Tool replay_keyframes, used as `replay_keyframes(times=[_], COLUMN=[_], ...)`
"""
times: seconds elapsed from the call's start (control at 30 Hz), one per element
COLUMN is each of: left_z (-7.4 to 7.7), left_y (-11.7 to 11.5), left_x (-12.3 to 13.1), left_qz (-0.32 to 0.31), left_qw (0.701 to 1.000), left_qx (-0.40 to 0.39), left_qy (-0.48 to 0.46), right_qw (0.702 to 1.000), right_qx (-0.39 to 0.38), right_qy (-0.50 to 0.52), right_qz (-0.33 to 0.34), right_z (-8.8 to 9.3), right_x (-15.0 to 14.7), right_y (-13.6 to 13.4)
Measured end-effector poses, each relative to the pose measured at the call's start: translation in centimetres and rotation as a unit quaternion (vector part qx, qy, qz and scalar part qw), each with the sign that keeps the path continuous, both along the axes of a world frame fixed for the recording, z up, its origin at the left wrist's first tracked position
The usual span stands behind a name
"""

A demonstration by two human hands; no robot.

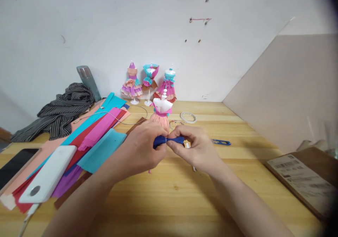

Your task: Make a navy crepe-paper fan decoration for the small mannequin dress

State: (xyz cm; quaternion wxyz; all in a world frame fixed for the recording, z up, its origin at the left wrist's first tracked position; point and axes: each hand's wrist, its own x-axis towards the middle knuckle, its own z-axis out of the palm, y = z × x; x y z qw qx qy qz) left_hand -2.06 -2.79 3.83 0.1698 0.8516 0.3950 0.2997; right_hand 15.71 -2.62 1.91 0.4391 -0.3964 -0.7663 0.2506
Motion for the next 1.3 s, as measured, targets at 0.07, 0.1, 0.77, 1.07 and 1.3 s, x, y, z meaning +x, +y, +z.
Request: replay_keyframes(times=[0.07,0.1,0.77,1.07,1.3], left_z=[-0.3,-0.4,0.4,0.6,0.3], left_y=[0.0,0.0,1.9,2.0,2.0], left_x=[0.1,0.1,-1.0,-1.0,-1.0], left_qz=[0.006,0.01,-0.047,-0.053,-0.063], left_qw=[1.0,1.0,0.94,0.892,0.896], left_qx=[0.015,0.019,-0.286,-0.36,-0.356], left_qy=[-0.002,-0.002,-0.181,-0.268,-0.259], right_qw=[1.0,1.0,0.993,0.99,0.937], right_qx=[0.006,0.007,-0.02,-0.033,-0.189], right_qy=[0.001,0.002,0.119,0.138,0.289], right_qz=[0.0,0.0,-0.003,-0.021,0.051], right_z=[0.0,0.0,-0.4,-0.9,-1.5], right_x=[0.0,0.0,0.9,-0.9,-1.5], right_y=[0.0,0.0,0.6,-0.1,0.5])
